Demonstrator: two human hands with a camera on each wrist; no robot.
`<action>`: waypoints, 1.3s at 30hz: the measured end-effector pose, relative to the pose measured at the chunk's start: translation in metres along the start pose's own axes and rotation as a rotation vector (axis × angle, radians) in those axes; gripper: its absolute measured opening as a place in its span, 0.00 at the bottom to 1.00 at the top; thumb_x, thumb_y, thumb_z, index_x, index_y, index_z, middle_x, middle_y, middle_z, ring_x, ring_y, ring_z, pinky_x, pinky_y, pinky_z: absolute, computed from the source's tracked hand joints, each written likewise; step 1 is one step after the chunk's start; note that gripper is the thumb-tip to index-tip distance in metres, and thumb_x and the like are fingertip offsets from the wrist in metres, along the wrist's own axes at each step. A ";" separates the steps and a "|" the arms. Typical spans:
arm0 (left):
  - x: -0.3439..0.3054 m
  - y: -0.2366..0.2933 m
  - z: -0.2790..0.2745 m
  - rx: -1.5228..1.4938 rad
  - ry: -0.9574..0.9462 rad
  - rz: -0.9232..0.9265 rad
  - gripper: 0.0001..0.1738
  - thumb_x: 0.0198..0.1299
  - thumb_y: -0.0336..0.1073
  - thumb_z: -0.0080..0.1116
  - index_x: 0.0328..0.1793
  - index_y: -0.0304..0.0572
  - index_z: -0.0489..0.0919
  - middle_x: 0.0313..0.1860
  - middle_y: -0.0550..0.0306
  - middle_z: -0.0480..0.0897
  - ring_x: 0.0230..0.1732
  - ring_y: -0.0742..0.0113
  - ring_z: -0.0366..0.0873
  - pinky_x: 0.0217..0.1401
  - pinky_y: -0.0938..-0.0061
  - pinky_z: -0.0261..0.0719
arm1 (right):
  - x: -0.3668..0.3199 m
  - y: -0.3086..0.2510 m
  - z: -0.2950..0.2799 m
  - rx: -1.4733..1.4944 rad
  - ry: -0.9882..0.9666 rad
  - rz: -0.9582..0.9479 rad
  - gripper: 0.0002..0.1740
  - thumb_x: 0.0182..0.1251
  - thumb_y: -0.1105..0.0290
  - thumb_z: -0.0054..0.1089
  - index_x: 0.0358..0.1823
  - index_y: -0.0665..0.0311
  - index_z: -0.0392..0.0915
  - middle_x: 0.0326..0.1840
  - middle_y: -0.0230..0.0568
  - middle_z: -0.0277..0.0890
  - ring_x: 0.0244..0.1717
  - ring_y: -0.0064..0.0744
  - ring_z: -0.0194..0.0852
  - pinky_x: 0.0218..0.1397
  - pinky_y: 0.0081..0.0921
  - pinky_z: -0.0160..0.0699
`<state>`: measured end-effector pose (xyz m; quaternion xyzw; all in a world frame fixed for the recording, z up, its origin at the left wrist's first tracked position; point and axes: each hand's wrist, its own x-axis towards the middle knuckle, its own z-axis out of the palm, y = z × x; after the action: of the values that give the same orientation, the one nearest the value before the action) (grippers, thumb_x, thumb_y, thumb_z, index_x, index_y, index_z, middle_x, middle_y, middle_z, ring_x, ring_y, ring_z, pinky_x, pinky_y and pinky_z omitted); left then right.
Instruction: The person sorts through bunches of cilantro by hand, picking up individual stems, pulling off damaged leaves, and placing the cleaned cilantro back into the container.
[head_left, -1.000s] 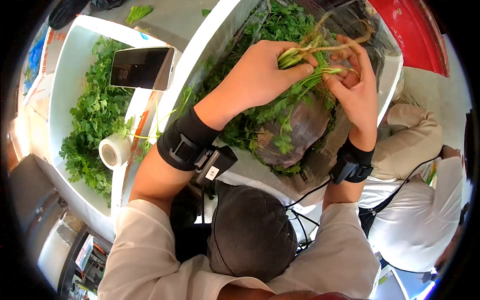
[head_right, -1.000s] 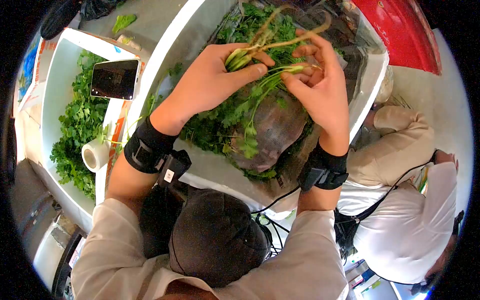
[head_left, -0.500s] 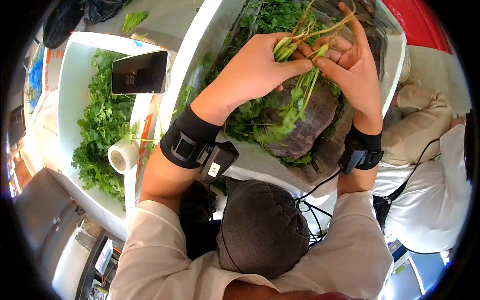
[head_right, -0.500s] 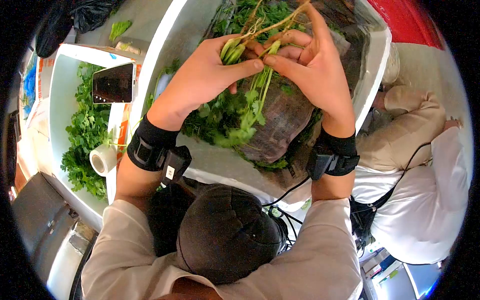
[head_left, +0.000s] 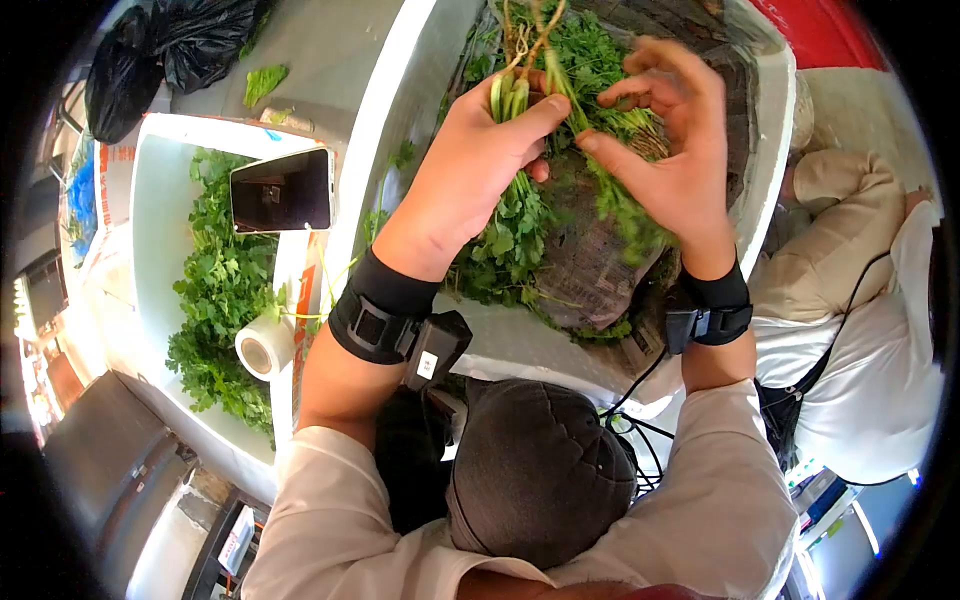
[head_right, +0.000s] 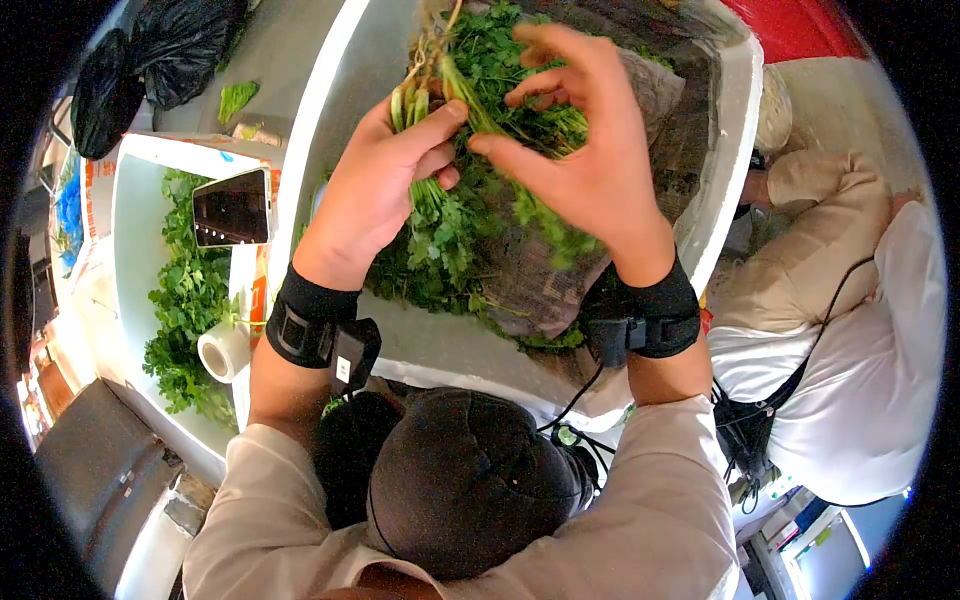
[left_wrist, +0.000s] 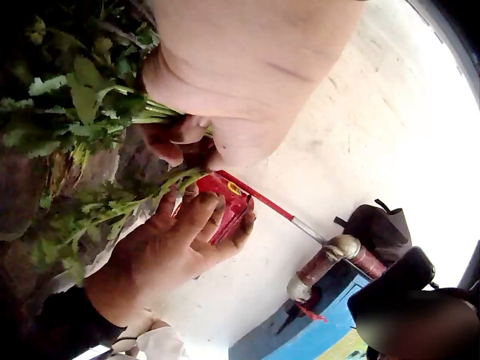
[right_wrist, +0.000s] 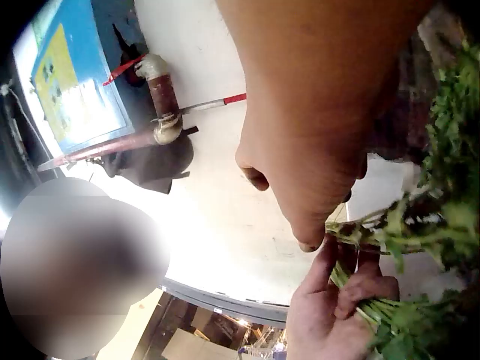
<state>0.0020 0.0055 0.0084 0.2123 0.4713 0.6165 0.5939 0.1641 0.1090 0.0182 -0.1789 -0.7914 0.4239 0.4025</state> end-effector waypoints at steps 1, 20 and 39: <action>0.000 0.001 0.001 -0.040 0.020 0.009 0.09 0.68 0.36 0.65 0.48 0.40 0.80 0.30 0.68 0.76 0.26 0.78 0.72 0.28 0.78 0.73 | 0.001 0.000 -0.002 -0.003 0.007 -0.001 0.38 0.52 0.77 0.79 0.66 0.63 0.73 0.58 0.40 0.74 0.48 0.31 0.83 0.48 0.27 0.79; 0.002 0.001 0.002 0.270 0.130 0.251 0.10 0.69 0.37 0.65 0.50 0.38 0.85 0.36 0.64 0.84 0.31 0.80 0.77 0.33 0.81 0.77 | 0.000 0.001 -0.005 -0.298 -0.194 0.024 0.10 0.64 0.72 0.66 0.44 0.68 0.83 0.37 0.47 0.79 0.38 0.51 0.80 0.40 0.37 0.77; 0.006 -0.008 -0.005 0.818 0.003 0.404 0.12 0.68 0.37 0.67 0.51 0.36 0.85 0.35 0.64 0.87 0.30 0.81 0.72 0.34 0.81 0.72 | -0.002 0.005 -0.013 -0.120 -0.068 0.095 0.07 0.70 0.72 0.64 0.42 0.70 0.80 0.35 0.39 0.78 0.37 0.32 0.80 0.42 0.27 0.77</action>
<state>0.0009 0.0087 -0.0026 0.5160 0.6263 0.4834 0.3284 0.1750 0.1171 0.0171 -0.2257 -0.8193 0.4001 0.3432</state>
